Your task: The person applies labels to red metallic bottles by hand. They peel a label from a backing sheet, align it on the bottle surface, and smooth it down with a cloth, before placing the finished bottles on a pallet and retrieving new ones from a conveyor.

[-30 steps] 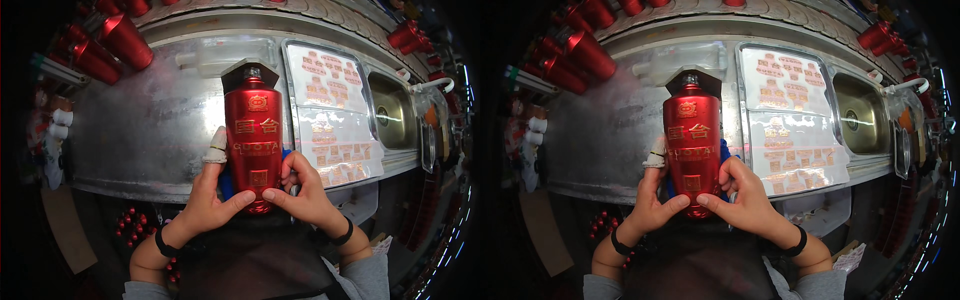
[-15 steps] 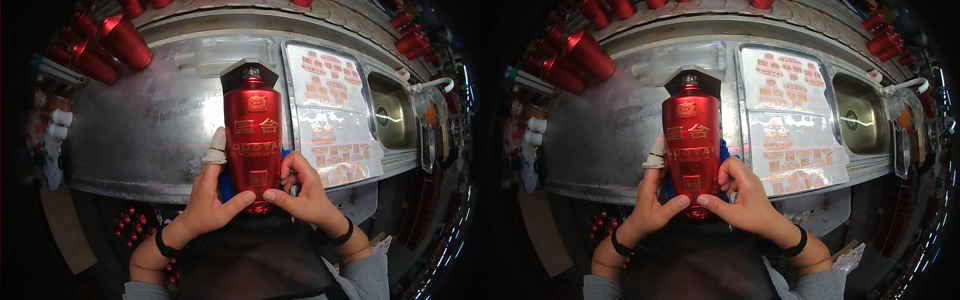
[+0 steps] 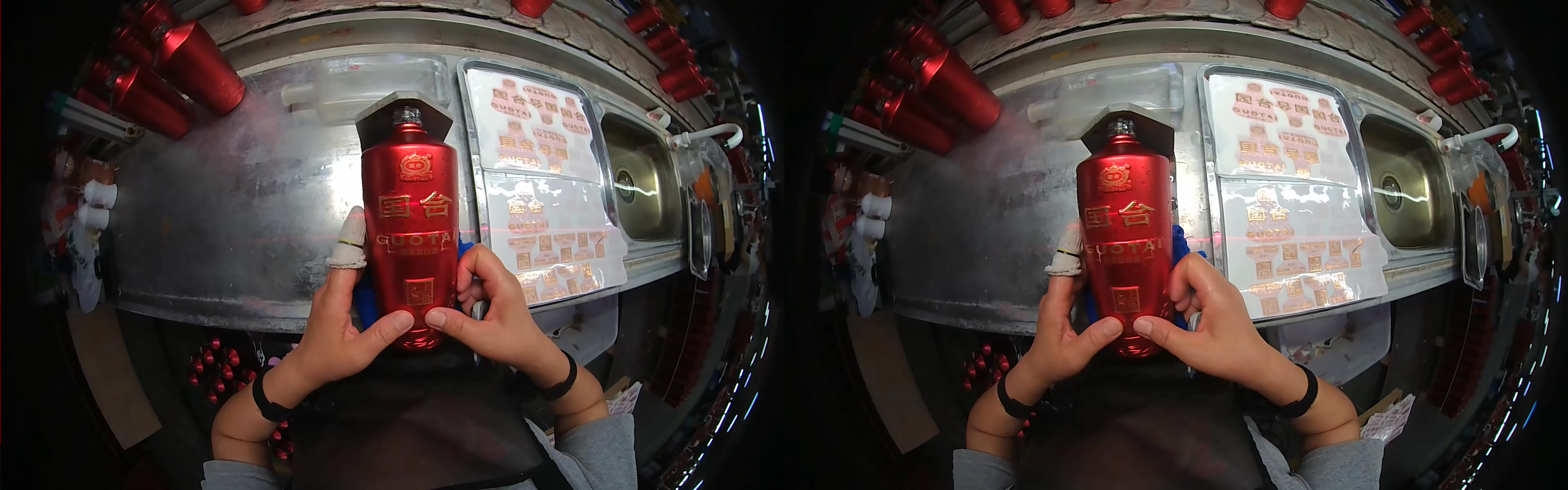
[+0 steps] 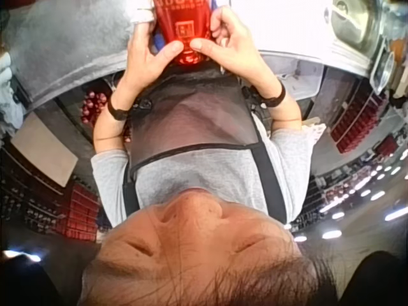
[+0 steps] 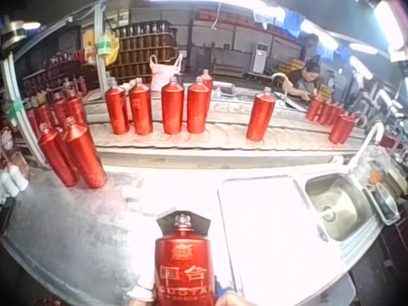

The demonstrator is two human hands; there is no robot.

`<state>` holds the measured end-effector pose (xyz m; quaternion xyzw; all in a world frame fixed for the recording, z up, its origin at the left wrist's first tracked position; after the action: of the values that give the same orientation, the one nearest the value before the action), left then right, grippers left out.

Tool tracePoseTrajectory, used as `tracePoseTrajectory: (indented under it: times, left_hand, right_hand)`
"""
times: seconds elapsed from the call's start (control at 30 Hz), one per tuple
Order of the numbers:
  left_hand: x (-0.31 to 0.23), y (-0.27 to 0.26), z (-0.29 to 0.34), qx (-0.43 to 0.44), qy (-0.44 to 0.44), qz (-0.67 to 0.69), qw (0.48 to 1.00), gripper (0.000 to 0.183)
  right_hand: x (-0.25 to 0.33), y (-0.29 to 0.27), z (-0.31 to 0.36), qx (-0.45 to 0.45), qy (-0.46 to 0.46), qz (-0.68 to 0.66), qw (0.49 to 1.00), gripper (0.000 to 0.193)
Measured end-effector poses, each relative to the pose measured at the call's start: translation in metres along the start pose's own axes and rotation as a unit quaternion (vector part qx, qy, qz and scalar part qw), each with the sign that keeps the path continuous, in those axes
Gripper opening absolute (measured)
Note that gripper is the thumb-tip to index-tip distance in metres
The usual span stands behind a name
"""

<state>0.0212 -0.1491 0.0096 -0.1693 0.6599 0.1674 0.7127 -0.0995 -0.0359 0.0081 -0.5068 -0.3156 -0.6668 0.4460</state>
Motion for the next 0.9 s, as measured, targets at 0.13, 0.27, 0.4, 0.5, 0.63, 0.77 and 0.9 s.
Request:
tracePoseTrajectory:
  times: [0.13,0.27,0.4,0.5,0.63,0.77,0.9]
  left_hand:
    - [0.0006,0.0003,0.0006,-0.002,-0.007,0.005,1.0,0.098]
    - [0.0068,-0.0007,0.002,0.015,-0.022,-0.017,1.0,0.098]
    - [0.0026,-0.0009,0.0011,0.014,-0.004,-0.011,1.0,0.097]
    - [0.0018,-0.0016,0.0004,0.005,-0.004,0.004,1.0,0.097]
    - [0.0021,-0.0012,-0.0008,0.004,-0.008,0.015,1.0,0.097]
    - [0.0027,-0.0015,-0.0003,-0.002,-0.004,0.009,1.0,0.097]
    - [0.0028,-0.0018,0.0,0.002,-0.003,0.0,1.0,0.098]
  right_hand:
    - [-0.0006,0.0001,0.0001,-0.002,0.005,0.0,1.0,0.044]
    - [-0.0027,0.001,-0.0006,0.016,-0.022,0.021,0.999,0.042]
    - [0.0015,0.0,0.0003,0.023,-0.031,0.028,0.999,0.043]
    - [0.0012,0.0,-0.0008,0.008,-0.004,0.007,1.0,0.044]
    - [-0.0011,-0.0003,-0.0015,0.006,0.001,-0.007,1.0,0.044]
    - [-0.0042,0.0,-0.0009,0.011,0.006,-0.023,1.0,0.044]
    - [-0.0041,0.0002,-0.0003,0.011,0.011,-0.026,1.0,0.043]
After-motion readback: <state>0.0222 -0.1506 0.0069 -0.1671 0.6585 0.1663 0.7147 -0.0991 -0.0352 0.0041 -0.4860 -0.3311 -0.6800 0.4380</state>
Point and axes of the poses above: each hand's wrist, its own z-axis away from the middle knuckle, its own y-axis out of the palm, x = y × z, the point moved 8 cm from there along -z, towards the middle knuckle, and after that the axes turned 5 degrees about -y, right-handed, at the moved point
